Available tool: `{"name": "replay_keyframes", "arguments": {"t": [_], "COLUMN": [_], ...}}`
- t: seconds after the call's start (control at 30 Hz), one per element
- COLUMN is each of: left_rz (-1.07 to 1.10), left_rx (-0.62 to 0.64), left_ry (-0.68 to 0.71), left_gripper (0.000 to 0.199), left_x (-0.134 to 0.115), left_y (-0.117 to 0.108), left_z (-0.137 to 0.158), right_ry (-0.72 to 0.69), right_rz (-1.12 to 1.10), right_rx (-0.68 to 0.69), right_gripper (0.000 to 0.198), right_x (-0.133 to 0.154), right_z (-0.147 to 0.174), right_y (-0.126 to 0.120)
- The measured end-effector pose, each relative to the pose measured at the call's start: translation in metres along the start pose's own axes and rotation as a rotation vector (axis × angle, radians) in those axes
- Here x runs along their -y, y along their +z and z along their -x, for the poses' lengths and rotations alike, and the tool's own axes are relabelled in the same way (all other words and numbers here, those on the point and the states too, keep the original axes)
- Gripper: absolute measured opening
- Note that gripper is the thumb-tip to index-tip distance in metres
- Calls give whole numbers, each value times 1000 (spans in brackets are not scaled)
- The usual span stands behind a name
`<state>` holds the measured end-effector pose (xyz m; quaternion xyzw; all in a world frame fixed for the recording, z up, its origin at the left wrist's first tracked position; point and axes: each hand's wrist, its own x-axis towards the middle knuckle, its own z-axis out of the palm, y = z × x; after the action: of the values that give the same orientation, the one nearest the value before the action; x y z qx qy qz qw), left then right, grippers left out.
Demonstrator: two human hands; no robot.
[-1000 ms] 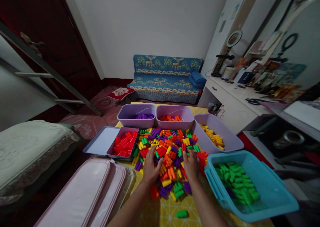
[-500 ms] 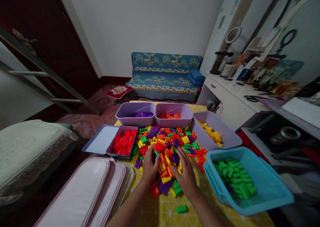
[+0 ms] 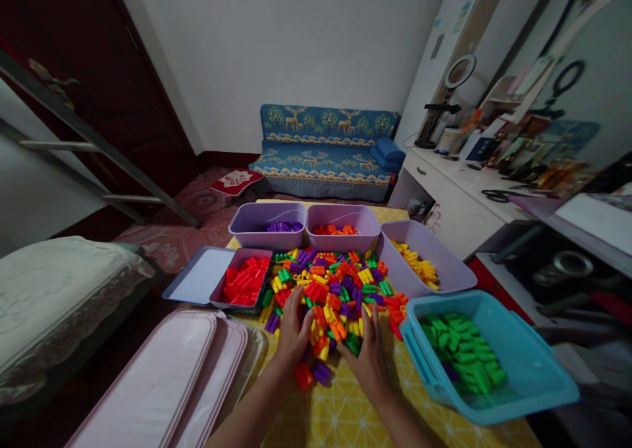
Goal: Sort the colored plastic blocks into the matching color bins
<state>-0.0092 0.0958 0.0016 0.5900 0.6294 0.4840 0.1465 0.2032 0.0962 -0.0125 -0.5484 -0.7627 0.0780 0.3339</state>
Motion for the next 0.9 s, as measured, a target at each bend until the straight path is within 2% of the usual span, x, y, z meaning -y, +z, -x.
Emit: {"name": "replay_keyframes", "arguments": {"t": [0.1, 0.2, 0.27, 0.4, 0.5, 0.6, 0.77, 0.9], "left_rz": [-117, -232, -290, -383, -375, -341, -253, -137], "left_rx": [73, 178, 241, 268, 213, 196, 175, 56], "left_ry": [142, 219, 233, 217, 212, 239, 196, 115], "left_gripper": [60, 80, 90, 90, 81, 70, 68, 61], "left_x": [-10, -20, -24, -24, -18, -14, -25, -31], "left_y": [-22, -37, -40, -28, -15, -4, 5, 10], "left_z": [16, 41, 58, 72, 57, 27, -30, -70], "right_ry": [33, 105, 180, 245, 233, 256, 212, 149], "right_rz": [-119, -183, -202, -189, -182, -219, -350, -382], "right_rx": [-87, -164, -179, -80, -80, -113, -70, -22], "right_gripper": [83, 80, 76, 66, 65, 61, 48, 42], "right_x": [-2, -3, 0, 9, 8, 4, 8, 17], "right_z": [-37, -56, -60, -55, -50, -53, -75, -90], "right_y": [17, 29, 33, 34, 34, 35, 29, 19]}}
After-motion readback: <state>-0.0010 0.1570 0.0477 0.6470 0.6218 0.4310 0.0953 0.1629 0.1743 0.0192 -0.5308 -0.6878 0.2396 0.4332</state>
